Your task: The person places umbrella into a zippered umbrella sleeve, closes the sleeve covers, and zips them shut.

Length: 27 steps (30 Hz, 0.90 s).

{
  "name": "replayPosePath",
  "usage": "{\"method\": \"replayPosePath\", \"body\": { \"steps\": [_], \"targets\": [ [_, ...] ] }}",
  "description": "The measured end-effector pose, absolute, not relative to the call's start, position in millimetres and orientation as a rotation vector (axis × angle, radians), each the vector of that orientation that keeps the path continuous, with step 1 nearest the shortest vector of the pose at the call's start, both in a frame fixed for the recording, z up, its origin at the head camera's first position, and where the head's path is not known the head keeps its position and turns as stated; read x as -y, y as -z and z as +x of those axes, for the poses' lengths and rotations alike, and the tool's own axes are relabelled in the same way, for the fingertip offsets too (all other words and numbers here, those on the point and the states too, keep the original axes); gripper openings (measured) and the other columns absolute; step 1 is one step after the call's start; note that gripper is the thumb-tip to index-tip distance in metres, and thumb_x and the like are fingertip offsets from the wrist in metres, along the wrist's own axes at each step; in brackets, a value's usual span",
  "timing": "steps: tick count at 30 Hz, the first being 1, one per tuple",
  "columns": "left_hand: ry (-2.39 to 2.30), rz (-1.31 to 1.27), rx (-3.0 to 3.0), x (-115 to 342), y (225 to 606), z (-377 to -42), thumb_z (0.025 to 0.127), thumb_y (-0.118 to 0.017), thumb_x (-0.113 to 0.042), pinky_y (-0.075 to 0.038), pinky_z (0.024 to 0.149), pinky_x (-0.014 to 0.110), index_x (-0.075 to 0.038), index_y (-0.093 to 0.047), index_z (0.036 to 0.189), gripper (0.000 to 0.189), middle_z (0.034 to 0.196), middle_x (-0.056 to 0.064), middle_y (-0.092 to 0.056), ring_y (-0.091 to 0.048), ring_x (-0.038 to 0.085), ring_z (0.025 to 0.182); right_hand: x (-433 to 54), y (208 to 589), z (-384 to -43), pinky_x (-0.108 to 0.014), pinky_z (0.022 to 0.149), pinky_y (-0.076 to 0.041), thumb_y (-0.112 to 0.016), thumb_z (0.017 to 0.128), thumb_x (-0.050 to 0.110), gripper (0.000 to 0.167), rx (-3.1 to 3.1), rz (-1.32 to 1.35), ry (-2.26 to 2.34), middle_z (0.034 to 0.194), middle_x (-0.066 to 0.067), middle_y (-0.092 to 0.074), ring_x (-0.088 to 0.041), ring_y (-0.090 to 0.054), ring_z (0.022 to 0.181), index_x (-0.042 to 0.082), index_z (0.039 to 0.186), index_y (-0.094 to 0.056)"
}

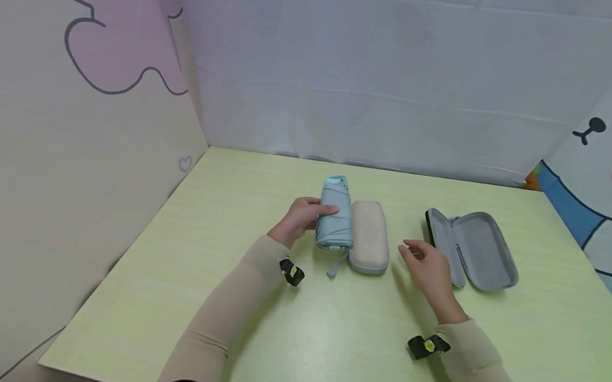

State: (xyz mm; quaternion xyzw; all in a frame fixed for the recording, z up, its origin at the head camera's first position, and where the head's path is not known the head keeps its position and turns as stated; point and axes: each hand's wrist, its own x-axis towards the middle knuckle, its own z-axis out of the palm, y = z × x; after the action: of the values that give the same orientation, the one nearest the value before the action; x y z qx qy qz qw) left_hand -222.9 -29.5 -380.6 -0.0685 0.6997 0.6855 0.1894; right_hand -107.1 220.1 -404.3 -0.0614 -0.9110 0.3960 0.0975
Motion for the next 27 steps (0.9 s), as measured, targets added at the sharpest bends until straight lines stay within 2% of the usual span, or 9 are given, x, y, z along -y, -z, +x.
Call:
{"method": "replayPosePath", "body": {
  "steps": [5,9,13,17,22,27],
  "targets": [
    [-1.923,-0.191,-1.957,23.0,380.3,-222.9,0.076,-0.078,-0.019,-0.051,0.079,0.034,0.003,-0.053,0.123,0.057,0.116,0.015,-0.058,-0.063,0.027,0.095,-226.3,399.2,-105.6,-0.035,0.070,-0.046,-0.057,0.093,0.027,0.036,2.669,-0.225,-1.150,0.103,-0.017,-0.064,-0.028,-0.060,0.089,0.001,0.118,-0.061],
    [-1.919,-0.173,-1.957,19.4,378.5,-221.9,0.076,-0.078,-0.020,-0.052,0.078,0.034,0.003,-0.054,0.122,0.056,0.114,0.014,-0.059,-0.063,0.026,0.093,-233.1,393.6,-102.7,-0.023,0.065,-0.044,-0.057,0.093,0.026,0.035,2.614,-0.241,-1.138,0.101,-0.016,-0.065,-0.025,-0.059,0.086,0.001,0.117,-0.062],
    [-1.911,-0.169,-1.955,16.6,377.1,-221.2,0.076,-0.078,-0.020,-0.052,0.078,0.034,0.002,-0.054,0.122,0.056,0.113,0.014,-0.059,-0.064,0.026,0.092,-238.6,388.9,-100.6,-0.015,0.060,-0.042,-0.059,0.092,0.024,0.031,2.558,-0.246,-1.124,0.099,-0.014,-0.066,-0.014,-0.058,0.081,0.002,0.113,-0.065],
    [-1.895,-0.169,-1.957,13.3,375.0,-221.0,0.076,-0.078,-0.021,-0.051,0.079,0.034,0.001,-0.055,0.122,0.056,0.113,0.013,-0.059,-0.063,0.025,0.093,-242.6,387.2,-99.8,-0.014,0.058,-0.041,-0.062,0.091,0.020,0.027,2.512,-0.274,-1.096,0.095,-0.014,-0.067,-0.002,-0.053,0.074,0.002,0.109,-0.067],
    [-1.885,-0.163,-1.965,9.6,372.3,-221.3,0.076,-0.079,-0.022,-0.051,0.080,0.034,0.000,-0.055,0.121,0.056,0.113,0.012,-0.059,-0.063,0.025,0.093,-245.3,384.9,-99.3,-0.013,0.056,-0.039,-0.064,0.089,0.017,0.025,2.467,-0.271,-1.079,0.093,-0.016,-0.067,-0.005,-0.053,0.072,-0.001,0.107,-0.067],
    [-1.886,-0.146,-1.957,4.9,370.2,-220.7,0.076,-0.079,-0.023,-0.051,0.079,0.034,0.000,-0.055,0.122,0.057,0.111,0.011,-0.060,-0.063,0.024,0.091,-250.5,384.1,-97.4,-0.012,0.057,-0.039,-0.062,0.090,0.018,0.026,2.451,-0.302,-1.107,0.093,-0.017,-0.067,0.004,-0.049,0.068,-0.001,0.108,-0.067]
  ]
}}
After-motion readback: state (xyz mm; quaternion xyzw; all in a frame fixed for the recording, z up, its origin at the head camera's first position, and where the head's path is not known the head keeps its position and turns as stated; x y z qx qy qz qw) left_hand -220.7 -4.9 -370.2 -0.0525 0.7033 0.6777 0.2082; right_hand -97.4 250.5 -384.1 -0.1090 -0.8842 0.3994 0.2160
